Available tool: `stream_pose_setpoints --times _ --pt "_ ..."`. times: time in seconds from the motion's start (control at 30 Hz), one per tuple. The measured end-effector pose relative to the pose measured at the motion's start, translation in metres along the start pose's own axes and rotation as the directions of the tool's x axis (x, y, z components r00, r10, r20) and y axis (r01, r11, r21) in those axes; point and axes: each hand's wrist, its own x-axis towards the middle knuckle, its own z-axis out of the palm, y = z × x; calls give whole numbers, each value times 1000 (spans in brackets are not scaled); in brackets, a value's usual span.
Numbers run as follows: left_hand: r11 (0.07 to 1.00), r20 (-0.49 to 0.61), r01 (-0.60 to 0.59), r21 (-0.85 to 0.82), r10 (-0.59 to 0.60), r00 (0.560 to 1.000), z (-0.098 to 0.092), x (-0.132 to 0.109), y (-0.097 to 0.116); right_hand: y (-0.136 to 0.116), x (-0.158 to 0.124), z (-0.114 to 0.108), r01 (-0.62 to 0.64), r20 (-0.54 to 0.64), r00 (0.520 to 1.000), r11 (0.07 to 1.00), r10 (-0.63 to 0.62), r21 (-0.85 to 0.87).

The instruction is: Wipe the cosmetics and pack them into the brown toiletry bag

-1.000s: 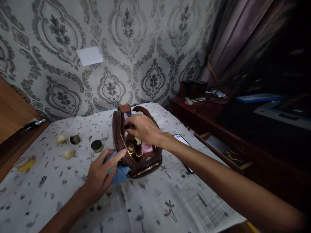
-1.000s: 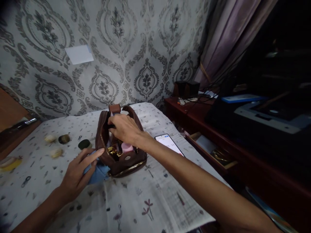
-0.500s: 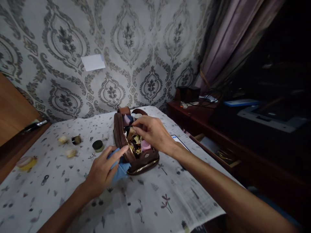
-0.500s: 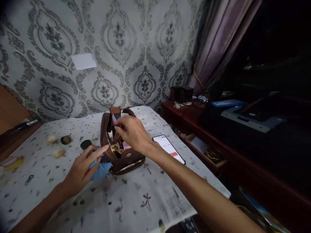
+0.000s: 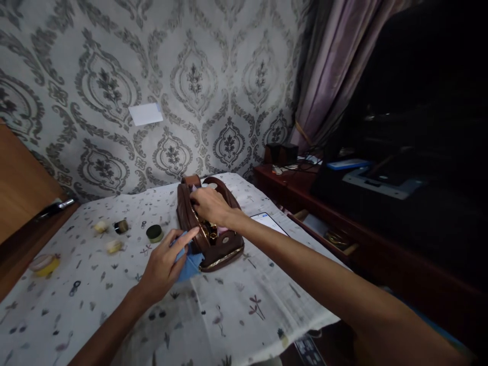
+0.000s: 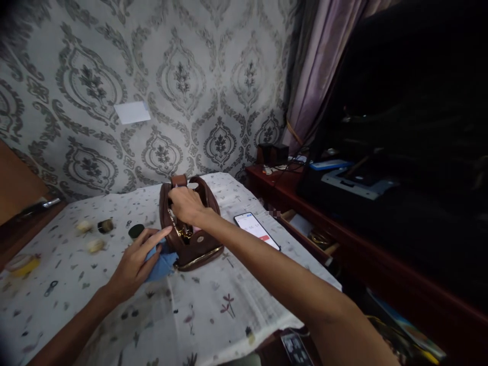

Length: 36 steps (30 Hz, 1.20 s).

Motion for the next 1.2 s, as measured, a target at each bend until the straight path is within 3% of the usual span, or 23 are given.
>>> stream_pose_setpoints --times 0.1,0.27,0.53,0.97,1.2 --pt "1000 21 9 -18 -9 1000 1 -2 -3 2 11 1 8 -28 1000 1000 -8 30" --pt "999 30 31 -42 -30 999 1 -1 -2 13 20 1 2 -169 985 984 28 175" --pt "998 29 24 -55 -23 999 1 -1 -2 5 13 8 -111 -28 993 992 113 66" --pt "997 38 64 -41 -63 997 2 -1 -2 17 -3 10 -34 -69 997 992 42 120" --pt "999 24 40 -16 -40 999 1 1 0 9 7 15 -9 -50 999 999 12 53"
